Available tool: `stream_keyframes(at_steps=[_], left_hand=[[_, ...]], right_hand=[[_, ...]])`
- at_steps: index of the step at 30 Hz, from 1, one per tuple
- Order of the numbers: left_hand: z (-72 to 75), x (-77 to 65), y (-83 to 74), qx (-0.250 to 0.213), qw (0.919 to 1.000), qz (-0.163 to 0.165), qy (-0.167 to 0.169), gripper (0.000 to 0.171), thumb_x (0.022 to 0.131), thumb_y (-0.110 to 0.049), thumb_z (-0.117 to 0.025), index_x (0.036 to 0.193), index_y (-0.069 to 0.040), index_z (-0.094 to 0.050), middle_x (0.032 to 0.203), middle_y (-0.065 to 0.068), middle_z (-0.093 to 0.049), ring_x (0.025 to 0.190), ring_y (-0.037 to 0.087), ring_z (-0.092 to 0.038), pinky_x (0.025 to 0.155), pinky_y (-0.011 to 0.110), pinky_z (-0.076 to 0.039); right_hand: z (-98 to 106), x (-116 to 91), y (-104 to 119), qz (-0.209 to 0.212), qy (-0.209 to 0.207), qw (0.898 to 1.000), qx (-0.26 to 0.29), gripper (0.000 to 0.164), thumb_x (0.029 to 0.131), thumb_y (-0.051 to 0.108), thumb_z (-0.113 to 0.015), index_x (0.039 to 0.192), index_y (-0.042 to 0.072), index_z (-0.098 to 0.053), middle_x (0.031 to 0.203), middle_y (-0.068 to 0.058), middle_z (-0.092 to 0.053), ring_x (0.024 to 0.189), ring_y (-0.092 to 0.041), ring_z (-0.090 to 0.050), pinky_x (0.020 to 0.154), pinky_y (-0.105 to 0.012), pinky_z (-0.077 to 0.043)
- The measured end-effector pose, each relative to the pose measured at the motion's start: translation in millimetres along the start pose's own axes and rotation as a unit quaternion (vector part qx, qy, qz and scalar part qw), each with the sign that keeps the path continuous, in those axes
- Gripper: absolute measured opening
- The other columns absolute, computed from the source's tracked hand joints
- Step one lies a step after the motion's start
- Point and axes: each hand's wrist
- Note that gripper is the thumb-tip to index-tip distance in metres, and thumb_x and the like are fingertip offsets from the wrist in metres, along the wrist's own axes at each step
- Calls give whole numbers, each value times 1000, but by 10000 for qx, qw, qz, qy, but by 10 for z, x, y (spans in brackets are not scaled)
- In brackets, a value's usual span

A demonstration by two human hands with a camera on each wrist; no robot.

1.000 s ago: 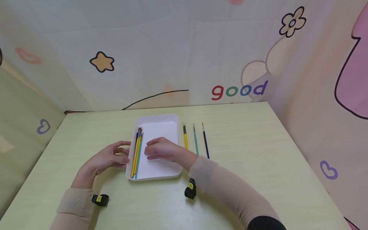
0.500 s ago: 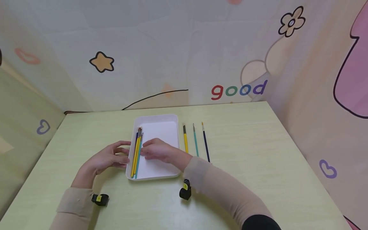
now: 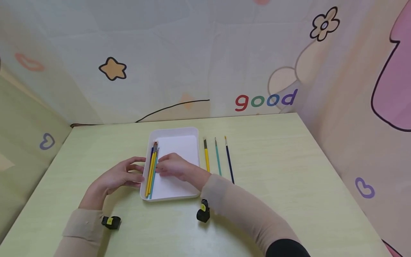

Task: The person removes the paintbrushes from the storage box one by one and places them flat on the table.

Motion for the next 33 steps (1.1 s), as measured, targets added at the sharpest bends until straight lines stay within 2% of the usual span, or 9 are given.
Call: stream_keyframes(at_steps=[7, 15, 23, 33], left_hand=[[15, 4, 2, -10, 10000, 12, 43, 80, 88, -1, -76, 156, -4, -33, 133, 27, -49, 99, 30, -67, 85, 40, -61], [17, -5, 4, -11, 10000, 5, 25, 78, 88, 1, -75, 155, -3, -34, 131, 27, -49, 98, 31, -67, 84, 41, -61], [17, 4, 16, -5, 10000, 36, 19, 78, 88, 1, -75, 155, -3, -34, 132, 26, -50, 98, 30, -68, 84, 40, -61], [20, 1, 23, -6, 10000, 9, 25, 78, 89, 0, -74, 155, -4, -34, 132, 26, -49, 99, 31, -67, 84, 41, -61]], right_hand=[[-82, 53, -26, 151, 89, 9998, 133, 42, 104, 2, -56, 142, -14, -47, 130, -23, -63, 124, -33, -61, 104, -42, -51], [-155, 132, -92, 341, -361, 9987, -150, 42, 96, -5, -65, 136, -13, -53, 115, -17, -67, 103, -25, -67, 93, -36, -58], [-244, 178, -150, 616, -855, 9919, -709, 44, 90, -1, -76, 129, -9, -58, 104, -10, -67, 89, -20, -68, 82, -31, -61], [-278, 194, -148, 575, -1066, 9899, -736, 50, 84, -7, -79, 129, -4, -58, 97, -10, -65, 79, -19, -66, 74, -31, -62]])
Point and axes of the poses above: each hand's wrist, its own x-axis towards the middle knuckle, its own z-axis out of the back of the hand, y = z × x
